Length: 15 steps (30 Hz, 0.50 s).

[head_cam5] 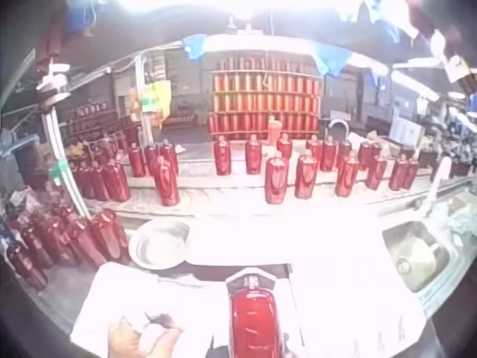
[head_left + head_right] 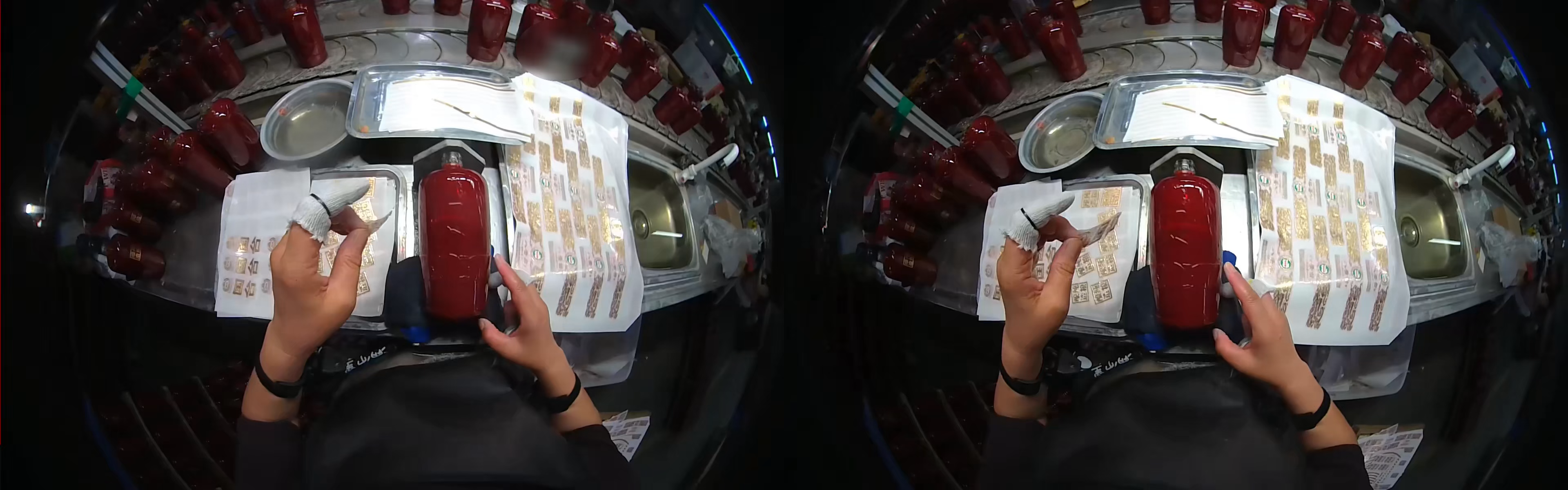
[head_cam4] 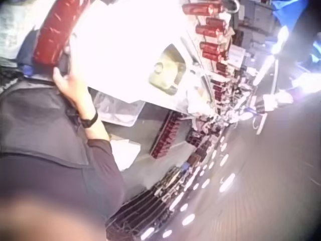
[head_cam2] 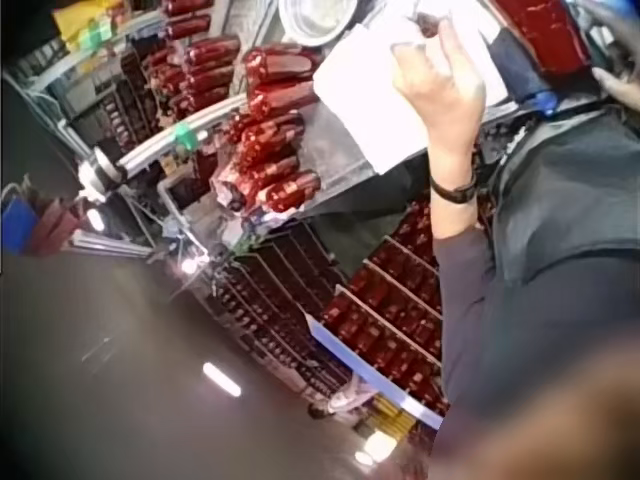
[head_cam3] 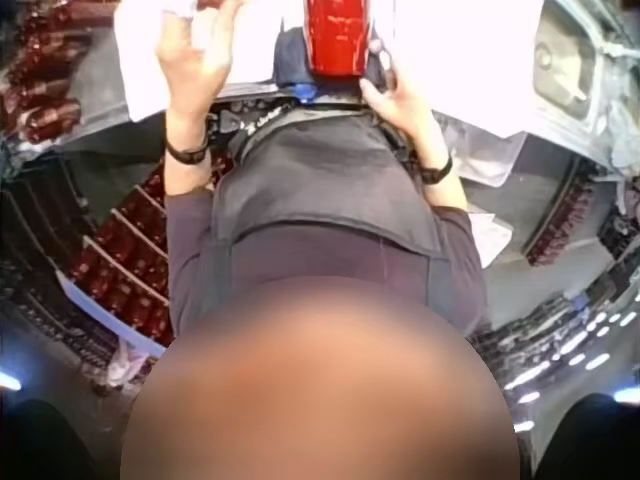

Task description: Applying labels and smoothing them onto red bottles on an assembly line.

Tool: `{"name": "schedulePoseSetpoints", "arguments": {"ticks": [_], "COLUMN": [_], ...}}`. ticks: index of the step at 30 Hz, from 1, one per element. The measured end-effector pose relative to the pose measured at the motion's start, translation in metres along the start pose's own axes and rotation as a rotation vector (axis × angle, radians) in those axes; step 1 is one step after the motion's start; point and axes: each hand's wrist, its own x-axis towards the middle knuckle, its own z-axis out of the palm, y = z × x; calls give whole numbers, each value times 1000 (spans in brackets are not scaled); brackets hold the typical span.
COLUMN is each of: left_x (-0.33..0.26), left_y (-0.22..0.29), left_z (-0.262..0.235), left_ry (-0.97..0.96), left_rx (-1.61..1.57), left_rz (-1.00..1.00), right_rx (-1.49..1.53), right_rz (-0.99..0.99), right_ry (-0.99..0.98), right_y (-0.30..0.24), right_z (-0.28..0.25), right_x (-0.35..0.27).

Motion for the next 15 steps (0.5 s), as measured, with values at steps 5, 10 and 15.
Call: {"name": "schedulePoseSetpoints", "arguments": {"ticks": [5, 10, 15], "left_x": [6, 29, 53], "left_y": [22, 32, -13], "left_z": [2, 14, 48], "left_ry": [-240, -374, -372], "left_rx": [-107, -231, -120], "left_rz": [14, 5, 104], "right_rx": [214, 389, 324], "right_rz": [131, 207, 178], "right_ry": [80, 221, 214], "right_y": [11, 6, -21], "right_z": [-5, -7, -9], "right_x": [1, 25, 62]}}
